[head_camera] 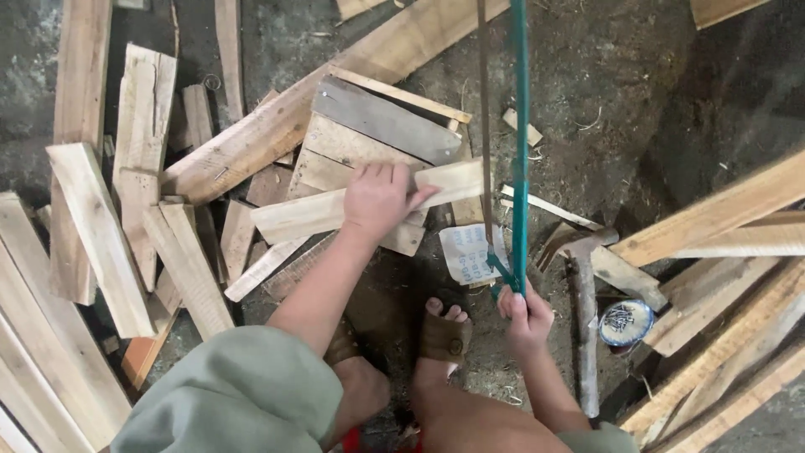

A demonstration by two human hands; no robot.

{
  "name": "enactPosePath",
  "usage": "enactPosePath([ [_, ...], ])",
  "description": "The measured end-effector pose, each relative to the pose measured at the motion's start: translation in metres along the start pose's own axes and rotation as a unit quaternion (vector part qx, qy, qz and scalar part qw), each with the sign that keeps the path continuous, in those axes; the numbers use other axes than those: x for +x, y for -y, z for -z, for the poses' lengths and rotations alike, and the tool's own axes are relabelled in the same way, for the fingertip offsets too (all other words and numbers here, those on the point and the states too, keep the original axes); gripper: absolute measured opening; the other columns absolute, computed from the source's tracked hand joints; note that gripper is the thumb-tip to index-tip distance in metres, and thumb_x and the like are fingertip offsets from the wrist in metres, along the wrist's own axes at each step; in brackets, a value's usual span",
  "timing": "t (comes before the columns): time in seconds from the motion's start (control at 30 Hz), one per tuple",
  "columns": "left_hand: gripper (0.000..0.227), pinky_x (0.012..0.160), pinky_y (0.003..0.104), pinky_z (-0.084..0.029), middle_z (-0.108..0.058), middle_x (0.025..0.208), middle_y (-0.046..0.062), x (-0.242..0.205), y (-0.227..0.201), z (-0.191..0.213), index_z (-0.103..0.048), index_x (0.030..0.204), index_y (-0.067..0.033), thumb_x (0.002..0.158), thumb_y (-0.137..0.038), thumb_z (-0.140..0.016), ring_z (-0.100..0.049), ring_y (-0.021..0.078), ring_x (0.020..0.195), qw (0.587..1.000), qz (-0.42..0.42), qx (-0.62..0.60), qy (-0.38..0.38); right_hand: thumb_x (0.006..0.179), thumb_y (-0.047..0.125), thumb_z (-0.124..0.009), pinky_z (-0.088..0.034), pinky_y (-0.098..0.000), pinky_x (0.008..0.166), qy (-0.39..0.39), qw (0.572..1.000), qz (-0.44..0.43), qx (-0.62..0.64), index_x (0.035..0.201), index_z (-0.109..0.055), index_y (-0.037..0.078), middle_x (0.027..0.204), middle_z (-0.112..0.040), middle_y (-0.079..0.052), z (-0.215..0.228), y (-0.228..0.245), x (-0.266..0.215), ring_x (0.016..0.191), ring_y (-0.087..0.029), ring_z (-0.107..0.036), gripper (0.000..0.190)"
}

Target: The person sands a small piece of wood with sandpaper while sitting on the floor. They then use a hand saw to cut the wood piece.

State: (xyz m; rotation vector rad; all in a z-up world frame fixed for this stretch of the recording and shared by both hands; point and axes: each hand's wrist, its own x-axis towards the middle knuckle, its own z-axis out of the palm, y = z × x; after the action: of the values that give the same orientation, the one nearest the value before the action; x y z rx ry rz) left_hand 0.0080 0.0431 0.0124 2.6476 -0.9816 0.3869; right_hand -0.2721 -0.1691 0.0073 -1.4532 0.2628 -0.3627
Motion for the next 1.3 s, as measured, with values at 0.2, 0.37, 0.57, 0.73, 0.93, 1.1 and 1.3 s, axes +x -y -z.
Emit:
enactPosePath([
  [0.2,0.058,0.064,0.037,-0.051,-0.056,0.062,0.004,0.003,-0.008,0.017,-0.053,0.072,-0.0145,0.097,-0.067,-0.054,-0.064,0.0245,0.062,0.999,-0.01,0.012,-0.041,0.106,0.012,-0.044,-0.04,-0.035,0.042,0.016,1.0,0.024,-0.01,0.077,-0.063,-0.004,0.049,-0.046,-0.007,-0.003,0.016,0.008,0.038,-0.021,-0.045,0.038],
  [0.37,0.055,0.061,0.035,-0.047,-0.054,0.067,0.005,0.001,-0.012,0.02,-0.051,0.074,-0.0139,0.101,-0.061,-0.05,-0.06,0.0231,0.064,0.998,-0.015,0.019,-0.066,0.108,0.015,-0.044,-0.041,-0.0362,0.044,0.025,0.999,0.035,-0.028,0.069,-0.057,0.002,0.051,-0.048,-0.007,0.0,0.014,0.006,0.04,-0.022,-0.049,0.043],
  [0.57,0.056,0.061,0.035,-0.048,-0.052,0.066,0.004,0.005,-0.012,0.026,-0.05,0.074,-0.0144,0.099,-0.064,-0.051,-0.059,0.0227,0.064,0.998,-0.008,0.017,-0.067,0.108,0.014,-0.044,-0.042,-0.0378,0.043,0.033,0.998,0.037,-0.029,0.069,-0.057,0.002,0.05,-0.048,-0.008,-0.008,0.019,0.016,0.039,-0.024,-0.049,0.043],
  [0.73,0.058,0.063,0.035,-0.049,-0.055,0.065,0.003,-0.005,-0.007,0.008,-0.051,0.074,-0.0151,0.097,-0.068,-0.052,-0.062,0.022,0.064,0.999,0.004,0.005,-0.051,0.108,0.014,-0.044,-0.042,-0.0377,0.044,0.031,0.999,0.037,-0.022,0.067,-0.056,0.003,0.049,-0.047,-0.007,-0.004,0.012,0.014,0.038,-0.023,-0.049,0.045],
  [0.93,0.058,0.068,0.037,-0.051,-0.057,0.064,0.004,-0.004,-0.003,0.002,-0.052,0.073,-0.0155,0.097,-0.068,-0.052,-0.066,0.0248,0.066,0.999,0.017,-0.026,-0.037,0.11,0.015,-0.043,-0.041,-0.0377,0.045,0.036,0.999,0.028,-0.027,0.066,-0.055,0.004,0.049,-0.047,-0.006,-0.003,0.003,0.017,0.038,-0.023,-0.049,0.046],
  [1.1,0.057,0.071,0.037,-0.052,-0.063,0.065,0.003,-0.006,0.002,-0.004,-0.054,0.074,-0.0177,0.097,-0.069,-0.053,-0.071,0.0229,0.069,0.998,0.037,-0.056,0.011,0.11,0.014,-0.042,-0.041,-0.0385,0.045,0.031,0.999,0.023,-0.019,0.068,-0.053,0.003,0.049,-0.046,-0.008,-0.002,-0.003,0.02,0.039,-0.024,-0.049,0.045],
  [1.3,0.058,0.074,0.037,-0.055,-0.069,0.072,0.006,-0.002,0.0,0.002,-0.061,0.08,-0.0152,0.095,-0.071,-0.056,-0.075,0.0244,0.076,0.994,0.056,-0.059,0.072,0.11,0.014,-0.041,-0.041,-0.0374,0.045,0.031,0.999,0.022,0.004,0.073,-0.057,0.0,0.049,-0.045,-0.006,-0.002,-0.003,0.023,0.037,-0.023,-0.048,0.043],
])
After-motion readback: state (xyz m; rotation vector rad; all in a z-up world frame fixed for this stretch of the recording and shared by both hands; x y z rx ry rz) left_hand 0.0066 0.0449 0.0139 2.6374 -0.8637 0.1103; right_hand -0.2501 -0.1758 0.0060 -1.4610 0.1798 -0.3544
